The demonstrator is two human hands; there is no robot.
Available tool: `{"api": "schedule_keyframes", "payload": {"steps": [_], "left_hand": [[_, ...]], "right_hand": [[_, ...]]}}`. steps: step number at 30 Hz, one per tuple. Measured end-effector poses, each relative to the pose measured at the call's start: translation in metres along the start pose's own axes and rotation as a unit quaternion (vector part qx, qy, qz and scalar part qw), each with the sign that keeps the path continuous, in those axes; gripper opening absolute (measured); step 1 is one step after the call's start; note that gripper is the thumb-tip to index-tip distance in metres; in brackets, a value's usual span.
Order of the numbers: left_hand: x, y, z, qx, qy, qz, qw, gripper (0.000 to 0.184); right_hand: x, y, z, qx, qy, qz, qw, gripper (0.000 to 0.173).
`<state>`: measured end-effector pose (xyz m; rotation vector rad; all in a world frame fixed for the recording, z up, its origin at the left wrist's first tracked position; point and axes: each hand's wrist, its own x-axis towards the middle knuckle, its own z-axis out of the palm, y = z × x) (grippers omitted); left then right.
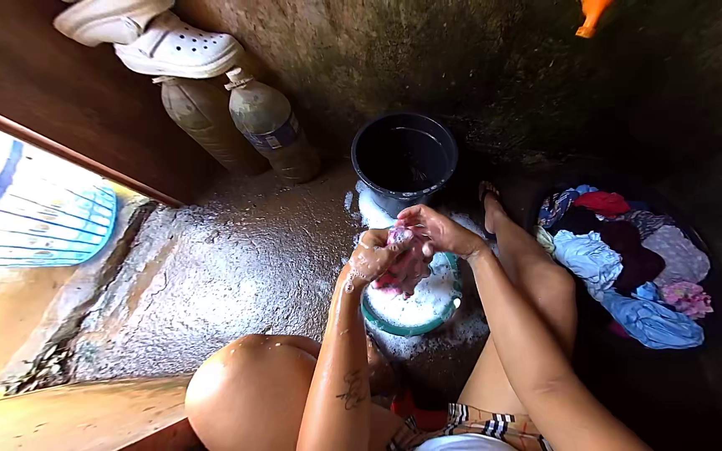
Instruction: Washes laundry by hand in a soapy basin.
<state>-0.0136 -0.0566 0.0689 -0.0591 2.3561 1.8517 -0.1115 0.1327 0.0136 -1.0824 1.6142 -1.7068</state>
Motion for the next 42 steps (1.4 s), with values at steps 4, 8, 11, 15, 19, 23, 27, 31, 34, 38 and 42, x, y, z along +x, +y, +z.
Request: {"api": "schedule_keyframes", "payload": {"steps": [4, 8, 11, 15, 19, 23, 27, 31, 34, 38, 42], "left_hand": [[-0.004, 0.023, 0.013, -0.104, 0.042, 0.073, 0.991, 0.022], [-0.011, -0.011, 0.007, -0.261, 0.199, 0.031, 0.944, 0.031], [-0.012, -0.062, -0.001, -0.168, 0.344, -0.183, 0.905, 0.038], [-0.016, -0.069, 0.027, -0.294, 0.149, -0.301, 0.895, 0.062], [-0.004, -0.084, 0.041, -0.577, 0.094, -0.112, 0.804, 0.052], [-0.008, -0.083, 0.051, -0.532, 0.159, -0.121, 0.823, 0.043], [-0.003, -0.048, 0.066, -0.432, 0.168, -0.139, 0.875, 0.051], [-0.007, -0.048, 0.068, -0.413, 0.124, -0.19, 0.882, 0.06], [-0.012, -0.037, 0.064, -0.347, 0.097, -0.248, 0.899, 0.081], [-0.012, -0.064, 0.062, -0.524, 0.055, -0.088, 0.845, 0.06], [0.003, -0.057, 0.059, -0.536, 0.075, 0.106, 0.834, 0.049]], "right_hand": [[-0.007, 0.057, 0.038, -0.032, 0.043, 0.073, 0.996, 0.068], [-0.006, 0.065, 0.038, -0.193, 0.139, 0.194, 0.952, 0.044], [0.0, 0.043, 0.034, -0.159, 0.201, 0.232, 0.938, 0.042], [0.002, 0.023, 0.058, -0.167, 0.081, 0.065, 0.981, 0.062], [-0.009, 0.011, 0.082, -0.099, 0.033, -0.048, 0.993, 0.07], [-0.021, 0.03, 0.078, 0.103, 0.335, 0.001, 0.937, 0.042], [-0.02, 0.046, 0.081, 0.443, 0.453, 0.101, 0.767, 0.046], [-0.02, 0.035, 0.076, 0.496, 0.403, 0.044, 0.768, 0.045], [-0.013, 0.019, 0.064, 0.256, 0.444, 0.002, 0.858, 0.031], [-0.009, 0.004, 0.082, 0.019, 0.337, -0.078, 0.938, 0.025], [-0.011, -0.004, 0.082, -0.09, 0.169, -0.143, 0.971, 0.044]]}}
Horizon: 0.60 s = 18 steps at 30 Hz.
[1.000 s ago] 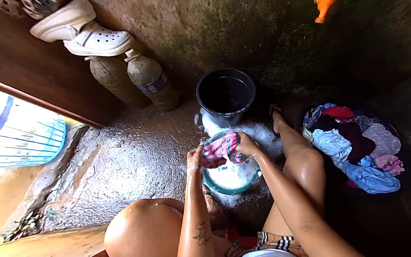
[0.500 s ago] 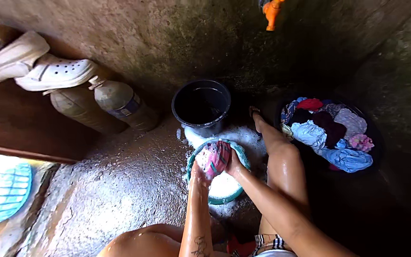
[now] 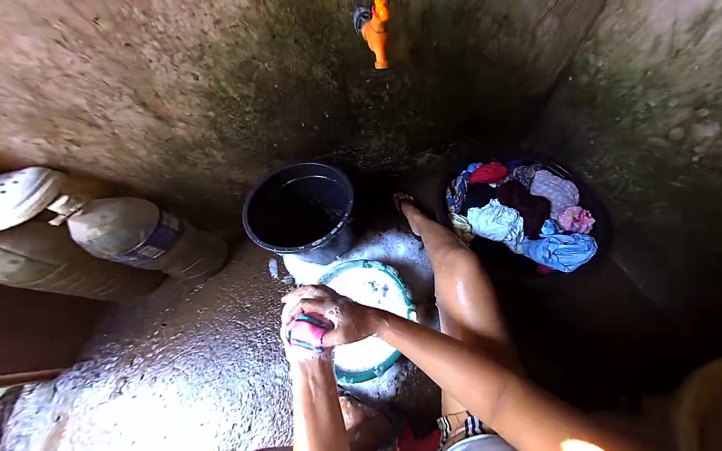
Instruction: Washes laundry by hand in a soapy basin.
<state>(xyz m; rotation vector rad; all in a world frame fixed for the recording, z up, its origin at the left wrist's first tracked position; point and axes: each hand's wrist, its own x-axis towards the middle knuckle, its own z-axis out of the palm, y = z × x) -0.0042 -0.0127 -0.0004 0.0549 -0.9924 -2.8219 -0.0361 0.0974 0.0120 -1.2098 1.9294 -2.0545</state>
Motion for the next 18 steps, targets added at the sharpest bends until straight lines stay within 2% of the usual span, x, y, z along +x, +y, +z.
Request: {"api": "schedule_keyframes", "payload": {"steps": [2, 4, 6, 8, 9, 11, 12, 14, 16, 18], "left_hand": [[0.002, 0.008, 0.014, 0.047, -0.025, 0.016, 0.998, 0.043], [0.011, 0.013, 0.007, 0.112, -0.105, 0.005, 0.988, 0.038], [0.019, 0.018, -0.002, 0.145, -0.145, -0.041, 0.978, 0.039], [0.019, 0.017, -0.006, 0.103, -0.125, -0.075, 0.984, 0.04], [0.014, 0.015, -0.002, 0.072, -0.076, -0.065, 0.992, 0.044], [0.004, 0.009, 0.011, 0.073, 0.015, -0.007, 0.997, 0.053], [0.003, 0.007, 0.012, 0.07, 0.021, 0.019, 0.997, 0.052], [0.012, 0.006, 0.01, 0.031, 0.065, 0.03, 0.997, 0.059], [0.016, 0.009, 0.024, 0.045, 0.149, 0.041, 0.987, 0.054], [0.014, 0.012, 0.033, 0.162, 0.191, 0.082, 0.965, 0.034]], "right_hand": [[-0.002, -0.003, -0.009, 0.049, -0.048, 0.014, 0.998, 0.055], [-0.003, -0.005, -0.025, 0.14, -0.105, 0.057, 0.983, 0.058], [-0.003, 0.0, -0.037, 0.194, -0.153, 0.085, 0.965, 0.067], [-0.001, -0.001, -0.044, 0.181, -0.181, 0.075, 0.964, 0.072], [0.001, -0.002, -0.043, 0.14, -0.178, 0.059, 0.972, 0.073], [0.004, -0.003, -0.024, 0.017, -0.118, 0.029, 0.992, 0.076], [0.003, -0.002, -0.013, -0.014, -0.075, 0.027, 0.997, 0.075], [0.0, -0.001, 0.007, 0.001, 0.066, 0.04, 0.997, 0.06], [0.004, -0.013, 0.019, 0.066, 0.233, 0.108, 0.964, 0.043], [0.017, -0.021, 0.02, 0.181, 0.335, 0.208, 0.901, 0.035]]}}
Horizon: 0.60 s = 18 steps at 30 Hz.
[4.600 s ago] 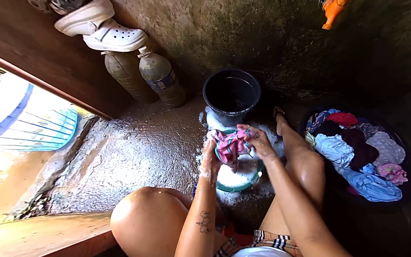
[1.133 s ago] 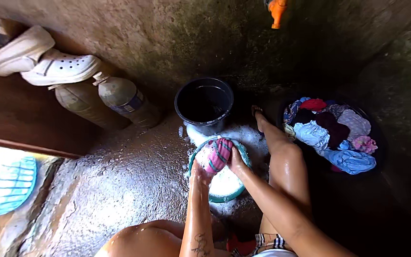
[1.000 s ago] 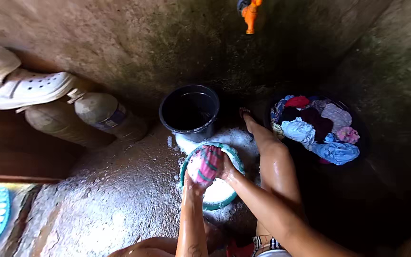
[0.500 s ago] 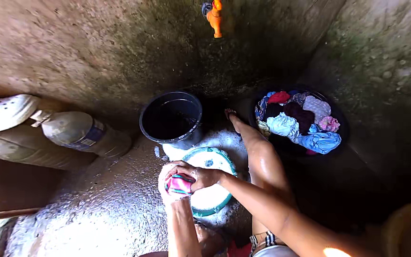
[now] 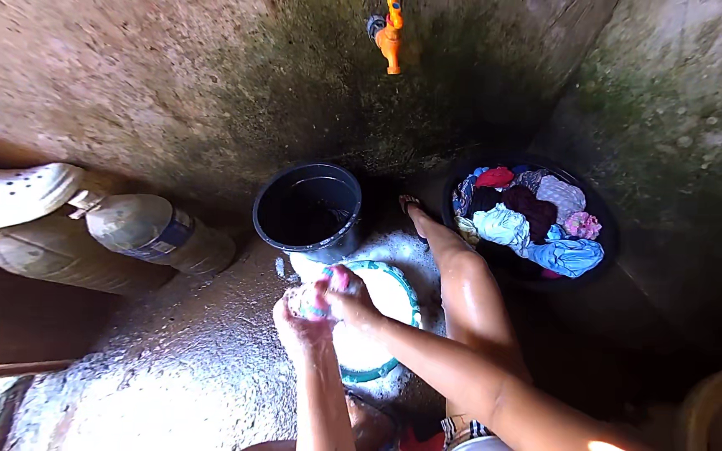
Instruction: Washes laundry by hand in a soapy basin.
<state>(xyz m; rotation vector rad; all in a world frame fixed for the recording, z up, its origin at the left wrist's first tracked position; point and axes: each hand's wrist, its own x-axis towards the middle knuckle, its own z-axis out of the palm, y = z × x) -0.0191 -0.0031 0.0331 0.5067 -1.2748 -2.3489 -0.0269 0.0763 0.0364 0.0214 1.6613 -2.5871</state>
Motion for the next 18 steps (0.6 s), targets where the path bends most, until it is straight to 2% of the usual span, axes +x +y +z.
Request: {"api": "schedule_keyframes", "payload": {"steps": [2, 3, 4, 6, 8, 9, 11, 13, 14, 15, 16, 17, 18], "left_hand": [[-0.002, 0.006, 0.0, 0.16, 0.005, 0.097, 0.982, 0.017], [-0.004, 0.009, 0.004, 0.244, 0.01, 0.153, 0.957, 0.008], [-0.006, 0.013, 0.008, 0.33, 0.003, 0.214, 0.919, 0.008], [-0.005, 0.014, 0.01, 0.453, -0.059, 0.349, 0.818, 0.028], [-0.002, 0.012, 0.008, 0.507, -0.135, 0.451, 0.722, 0.03], [-0.003, 0.012, 0.007, 0.526, -0.171, 0.473, 0.685, 0.03], [-0.01, 0.013, 0.006, 0.562, -0.227, 0.488, 0.628, 0.029], [-0.019, 0.009, 0.003, 0.573, -0.263, 0.505, 0.59, 0.023], [-0.024, 0.006, -0.001, 0.571, -0.28, 0.511, 0.578, 0.022], [-0.03, 0.002, -0.005, 0.569, -0.291, 0.517, 0.569, 0.022], [-0.036, -0.003, -0.01, 0.57, -0.299, 0.525, 0.557, 0.022], [-0.042, -0.009, -0.016, 0.571, -0.308, 0.534, 0.543, 0.023], [-0.046, -0.015, -0.022, 0.572, -0.32, 0.541, 0.527, 0.023]], "right_hand": [[0.014, -0.002, 0.004, 0.076, 0.041, 0.094, 0.992, 0.033], [0.02, -0.002, 0.004, 0.088, 0.037, 0.129, 0.987, 0.035], [0.024, 0.0, 0.004, 0.095, 0.023, 0.158, 0.983, 0.037], [0.028, 0.004, 0.001, 0.084, -0.04, 0.167, 0.982, 0.033], [0.026, 0.004, -0.007, 0.06, -0.137, 0.134, 0.98, 0.025], [0.024, -0.001, -0.013, 0.028, -0.188, 0.095, 0.977, 0.023], [0.021, -0.012, -0.029, -0.124, -0.264, -0.016, 0.956, 0.028], [0.013, -0.037, -0.04, -0.214, -0.314, -0.073, 0.922, 0.034], [-0.006, -0.085, -0.032, -0.283, -0.297, -0.011, 0.912, 0.034], [-0.027, -0.153, -0.005, -0.382, -0.245, 0.172, 0.874, 0.036], [-0.031, -0.186, 0.011, -0.42, -0.243, 0.276, 0.83, 0.036], [-0.023, -0.182, 0.012, -0.434, -0.299, 0.298, 0.796, 0.035], [-0.008, -0.147, 0.012, -0.461, -0.375, 0.266, 0.759, 0.03]]}}
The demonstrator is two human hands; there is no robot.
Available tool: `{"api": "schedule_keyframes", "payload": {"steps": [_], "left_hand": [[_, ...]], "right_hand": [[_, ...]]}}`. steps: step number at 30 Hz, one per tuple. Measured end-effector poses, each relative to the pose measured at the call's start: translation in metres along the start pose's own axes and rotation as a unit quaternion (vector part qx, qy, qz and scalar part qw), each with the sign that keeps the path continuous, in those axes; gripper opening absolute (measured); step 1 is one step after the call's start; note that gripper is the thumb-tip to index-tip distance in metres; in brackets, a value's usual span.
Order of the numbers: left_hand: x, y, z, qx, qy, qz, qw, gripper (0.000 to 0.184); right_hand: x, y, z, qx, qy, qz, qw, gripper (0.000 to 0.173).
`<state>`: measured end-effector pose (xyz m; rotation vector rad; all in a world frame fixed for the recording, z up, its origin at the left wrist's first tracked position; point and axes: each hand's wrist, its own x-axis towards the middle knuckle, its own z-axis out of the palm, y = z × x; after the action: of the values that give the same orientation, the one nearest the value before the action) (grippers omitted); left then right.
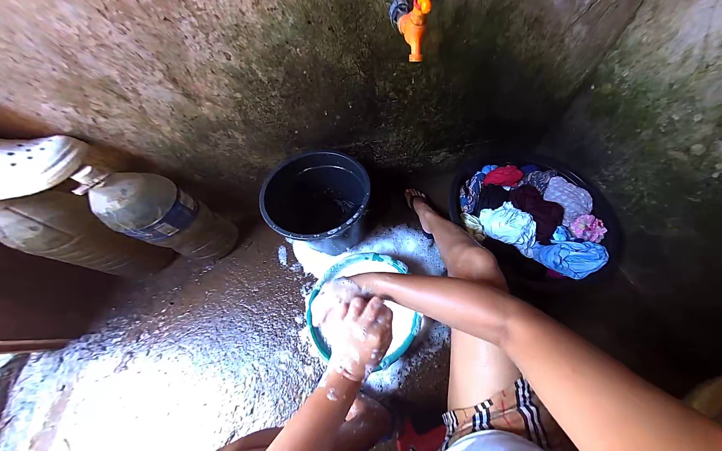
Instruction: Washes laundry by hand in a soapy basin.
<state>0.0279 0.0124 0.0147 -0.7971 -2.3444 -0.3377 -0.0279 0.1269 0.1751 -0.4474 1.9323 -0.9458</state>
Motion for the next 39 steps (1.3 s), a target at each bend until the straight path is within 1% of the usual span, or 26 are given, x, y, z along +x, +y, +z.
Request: {"api": "schedule_keyframes", "payload": {"steps": [2, 3, 5, 6, 8, 9, 10, 12, 14, 16, 17, 19, 20, 22, 23, 24, 25, 27, 28, 29, 30, 31, 33, 35, 37, 39], "left_hand": [[-0.017, 0.006, 0.01, 0.01, -0.037, 0.036, 0.999, 0.02], [-0.025, 0.009, 0.015, 0.014, -0.065, 0.051, 0.997, 0.016], [-0.038, 0.015, 0.026, 0.02, -0.11, 0.048, 0.993, 0.012], [-0.042, 0.018, 0.029, 0.017, -0.142, 0.026, 0.989, 0.011], [-0.043, 0.024, 0.027, 0.005, -0.239, -0.053, 0.97, 0.014], [-0.04, 0.025, 0.025, -0.011, -0.294, -0.095, 0.951, 0.019], [-0.04, 0.023, 0.027, -0.014, -0.325, -0.112, 0.939, 0.022], [-0.038, 0.011, 0.031, -0.013, -0.315, -0.099, 0.944, 0.022], [-0.028, -0.009, 0.023, -0.02, -0.313, -0.07, 0.947, 0.026], [-0.005, -0.033, 0.003, -0.013, -0.411, -0.121, 0.904, 0.031], [0.006, -0.047, -0.008, -0.004, -0.449, -0.157, 0.88, 0.036], [0.027, -0.074, -0.034, -0.002, -0.471, -0.224, 0.853, 0.048], [0.035, -0.086, -0.048, 0.0, -0.461, -0.242, 0.854, 0.051], [0.047, -0.106, -0.074, -0.005, -0.407, -0.254, 0.877, 0.046], [0.05, -0.114, -0.084, -0.008, -0.375, -0.254, 0.892, 0.043], [0.052, -0.12, -0.092, -0.011, -0.345, -0.253, 0.904, 0.039], [0.052, -0.125, -0.098, -0.019, -0.319, -0.253, 0.913, 0.035], [0.048, -0.133, -0.102, -0.035, -0.291, -0.254, 0.922, 0.032], [0.044, -0.136, -0.101, -0.04, -0.296, -0.262, 0.918, 0.032], [0.041, -0.139, -0.1, -0.041, -0.316, -0.274, 0.907, 0.033], [0.039, -0.14, -0.098, -0.036, -0.356, -0.289, 0.888, 0.035], [0.037, -0.141, -0.096, -0.029, -0.414, -0.305, 0.857, 0.04], [0.033, -0.14, -0.095, -0.029, -0.514, -0.323, 0.794, 0.051], [0.032, -0.142, -0.096, -0.035, -0.56, -0.332, 0.759, 0.058], [0.035, -0.139, -0.098, -0.044, -0.56, -0.339, 0.754, 0.059], [0.04, -0.135, -0.102, -0.054, -0.553, -0.346, 0.756, 0.058]], "right_hand": [[0.089, 0.04, 0.017, -0.051, -0.096, -0.067, 0.992, 0.016], [0.113, 0.051, 0.026, -0.063, -0.117, -0.063, 0.989, 0.015], [0.122, 0.055, 0.039, -0.113, -0.117, -0.039, 0.986, 0.021], [0.121, 0.054, 0.043, -0.142, -0.105, -0.034, 0.984, 0.026], [0.119, 0.054, 0.048, -0.184, -0.085, -0.041, 0.978, 0.034], [0.122, 0.058, 0.049, -0.191, -0.07, -0.05, 0.978, 0.035], [0.125, 0.063, 0.049, -0.182, -0.045, -0.061, 0.98, 0.034], [0.126, 0.074, 0.04, -0.133, 0.033, -0.074, 0.988, 0.033], [0.122, 0.082, 0.017, -0.11, 0.143, -0.083, 0.98, 0.034], [0.109, 0.089, -0.013, -0.102, 0.263, -0.118, 0.952, 0.034], [0.097, 0.092, -0.03, -0.097, 0.328, -0.14, 0.929, 0.033], [0.067, 0.102, -0.064, -0.088, 0.464, -0.189, 0.861, 0.029], [0.051, 0.109, -0.083, -0.086, 0.523, -0.207, 0.822, 0.029], [0.026, 0.134, -0.12, -0.091, 0.616, -0.234, 0.746, 0.031], [0.011, 0.15, -0.137, -0.101, 0.635, -0.226, 0.732, 0.035], [-0.005, 0.167, -0.152, -0.112, 0.638, -0.198, 0.736, 0.039], [-0.022, 0.182, -0.164, -0.116, 0.625, -0.149, 0.757, 0.044], [-0.055, 0.205, -0.182, -0.105, 0.564, -0.013, 0.819, 0.06], [-0.065, 0.214, -0.189, -0.099, 0.549, 0.043, 0.828, 0.063], [-0.071, 0.219, -0.193, -0.096, 0.549, 0.088, 0.826, 0.064], [-0.075, 0.22, -0.195, -0.089, 0.55, 0.122, 0.821, 0.062], [-0.076, 0.217, -0.195, -0.088, 0.553, 0.144, 0.816, 0.058], [-0.066, 0.204, -0.192, -0.093, 0.528, 0.155, 0.83, 0.048], [-0.038, 0.186, -0.187, -0.116, 0.469, 0.13, 0.866, 0.043], [0.008, 0.167, -0.176, -0.15, 0.391, 0.086, 0.904, 0.04], [0.064, 0.144, -0.157, -0.163, 0.285, 0.05, 0.943, 0.037]]}}
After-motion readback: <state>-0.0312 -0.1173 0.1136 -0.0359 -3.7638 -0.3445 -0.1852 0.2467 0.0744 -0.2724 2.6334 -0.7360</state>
